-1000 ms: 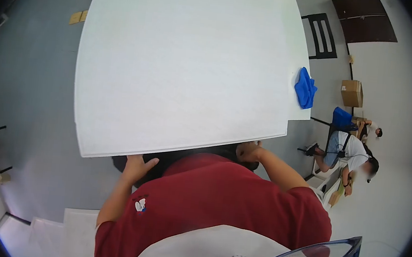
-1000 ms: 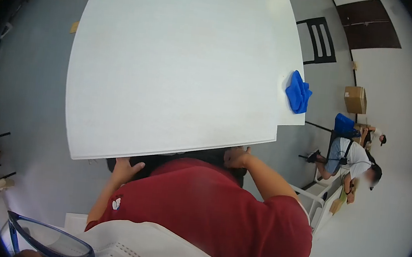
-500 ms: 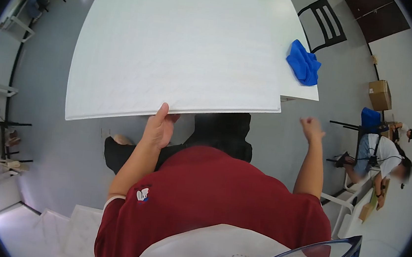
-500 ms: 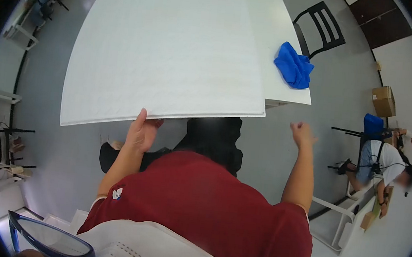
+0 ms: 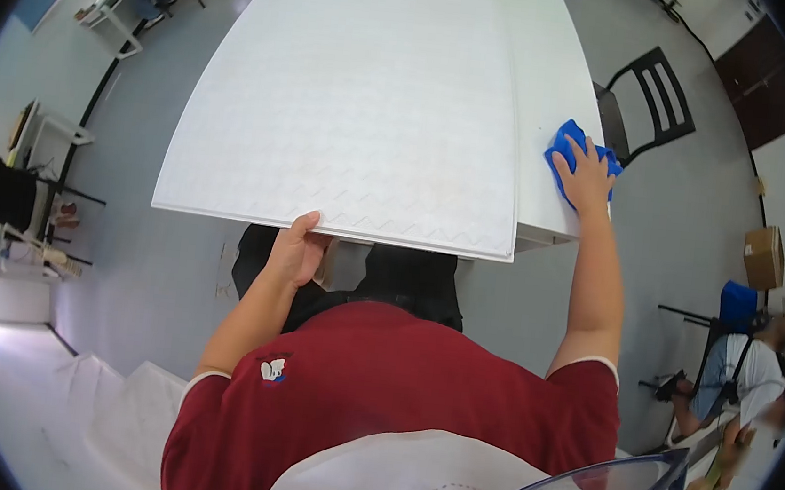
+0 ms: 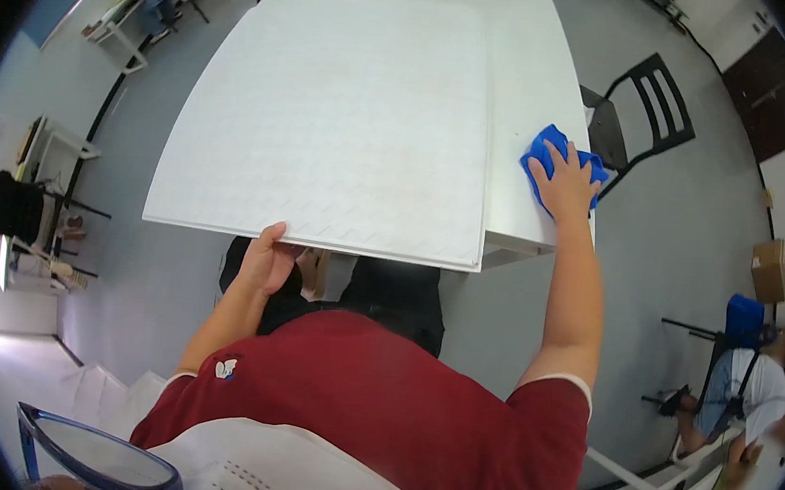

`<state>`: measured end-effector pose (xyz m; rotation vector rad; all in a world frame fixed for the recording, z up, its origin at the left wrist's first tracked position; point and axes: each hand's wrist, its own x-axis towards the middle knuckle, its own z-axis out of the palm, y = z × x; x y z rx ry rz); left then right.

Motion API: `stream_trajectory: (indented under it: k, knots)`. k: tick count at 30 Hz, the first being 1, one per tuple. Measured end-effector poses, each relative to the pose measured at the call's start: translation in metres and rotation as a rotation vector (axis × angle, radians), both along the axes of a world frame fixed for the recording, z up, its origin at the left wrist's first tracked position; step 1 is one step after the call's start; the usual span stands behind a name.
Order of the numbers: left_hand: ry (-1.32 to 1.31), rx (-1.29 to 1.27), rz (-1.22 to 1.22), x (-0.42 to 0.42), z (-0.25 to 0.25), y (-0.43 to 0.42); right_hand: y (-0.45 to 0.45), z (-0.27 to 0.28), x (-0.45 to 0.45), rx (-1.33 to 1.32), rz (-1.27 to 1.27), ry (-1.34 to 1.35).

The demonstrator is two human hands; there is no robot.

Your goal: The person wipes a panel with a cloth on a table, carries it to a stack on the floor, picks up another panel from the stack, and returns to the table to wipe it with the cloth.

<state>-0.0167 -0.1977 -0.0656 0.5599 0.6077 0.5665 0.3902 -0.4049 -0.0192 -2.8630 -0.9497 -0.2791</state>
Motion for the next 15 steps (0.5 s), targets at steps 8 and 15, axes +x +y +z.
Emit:
stream_trajectory:
  k: [8,15]
  knots:
    - [0.016,0.062,0.074,-0.013,-0.018,-0.006,-0.005,-0.009,0.006,0.147,0.201,-0.035]
    - [0.033,0.133,0.082,-0.009,-0.022,-0.01,-0.011,-0.005,0.001,0.528,0.341,-0.086]
